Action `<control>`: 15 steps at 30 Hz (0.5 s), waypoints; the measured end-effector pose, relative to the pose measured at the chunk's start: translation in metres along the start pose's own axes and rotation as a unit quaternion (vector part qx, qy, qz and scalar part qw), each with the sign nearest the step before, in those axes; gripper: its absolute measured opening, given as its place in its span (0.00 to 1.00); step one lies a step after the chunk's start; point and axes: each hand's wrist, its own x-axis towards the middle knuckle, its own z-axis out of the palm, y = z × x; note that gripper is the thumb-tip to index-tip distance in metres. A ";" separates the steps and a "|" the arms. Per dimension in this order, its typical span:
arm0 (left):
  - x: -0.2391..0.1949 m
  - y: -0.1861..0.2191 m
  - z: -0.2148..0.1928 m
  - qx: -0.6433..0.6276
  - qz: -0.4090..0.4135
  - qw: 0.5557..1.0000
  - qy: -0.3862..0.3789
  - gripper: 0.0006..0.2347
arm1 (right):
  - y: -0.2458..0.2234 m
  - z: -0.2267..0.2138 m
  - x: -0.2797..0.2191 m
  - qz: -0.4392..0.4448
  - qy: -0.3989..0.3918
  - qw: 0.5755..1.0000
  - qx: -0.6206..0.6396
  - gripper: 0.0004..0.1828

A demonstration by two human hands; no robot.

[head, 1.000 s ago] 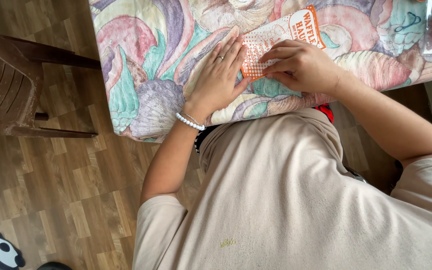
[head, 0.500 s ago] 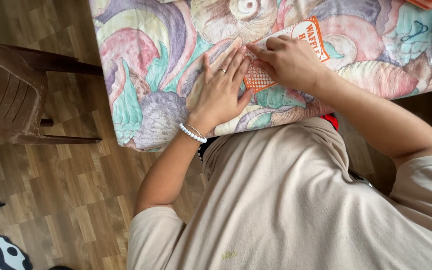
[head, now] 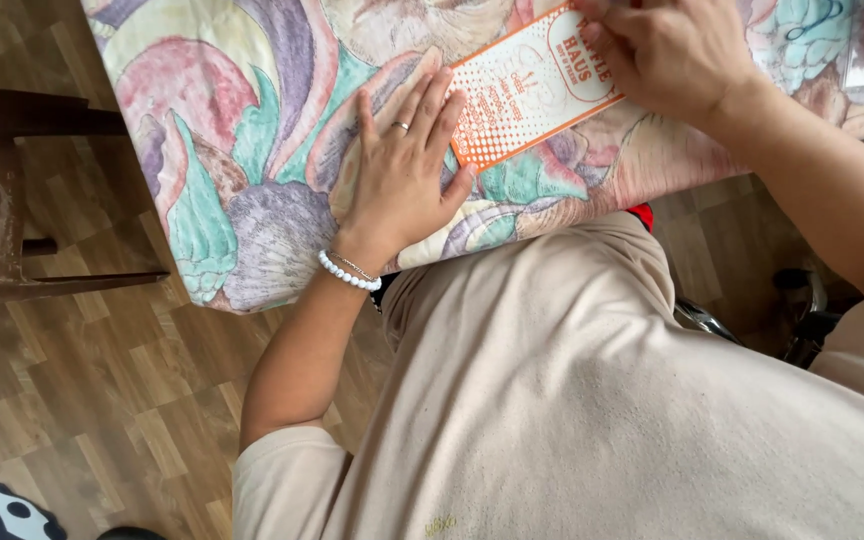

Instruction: Folding individual paper sheets into bags or sleeves by hand on a table.

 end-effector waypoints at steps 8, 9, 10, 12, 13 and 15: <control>0.007 0.002 0.002 0.001 0.013 0.999 0.041 0.29 | -0.053 -0.028 0.004 -0.058 0.034 0.983 0.168 0.09; 0.006 0.003 0.003 0.004 0.018 0.999 0.035 0.30 | -0.063 -0.030 -0.001 -0.076 -0.009 0.969 0.234 0.10; 0.005 0.002 0.001 0.003 0.022 0.999 0.031 0.30 | -0.064 -0.025 -0.004 -0.070 -0.012 0.969 0.236 0.10; 0.005 -0.001 -0.004 -0.024 0.019 0.999 0.015 0.30 | -0.062 -0.016 -0.005 -0.044 -0.013 0.931 0.362 0.14; 0.004 -0.001 -0.004 -0.024 0.017 0.999 0.014 0.30 | -0.058 -0.016 -0.004 -0.046 -0.014 0.930 0.364 0.14; 0.003 -0.001 -0.003 -0.016 0.015 1.000 -0.004 0.30 | -0.052 -0.016 -0.001 -0.049 -0.038 0.928 0.366 0.14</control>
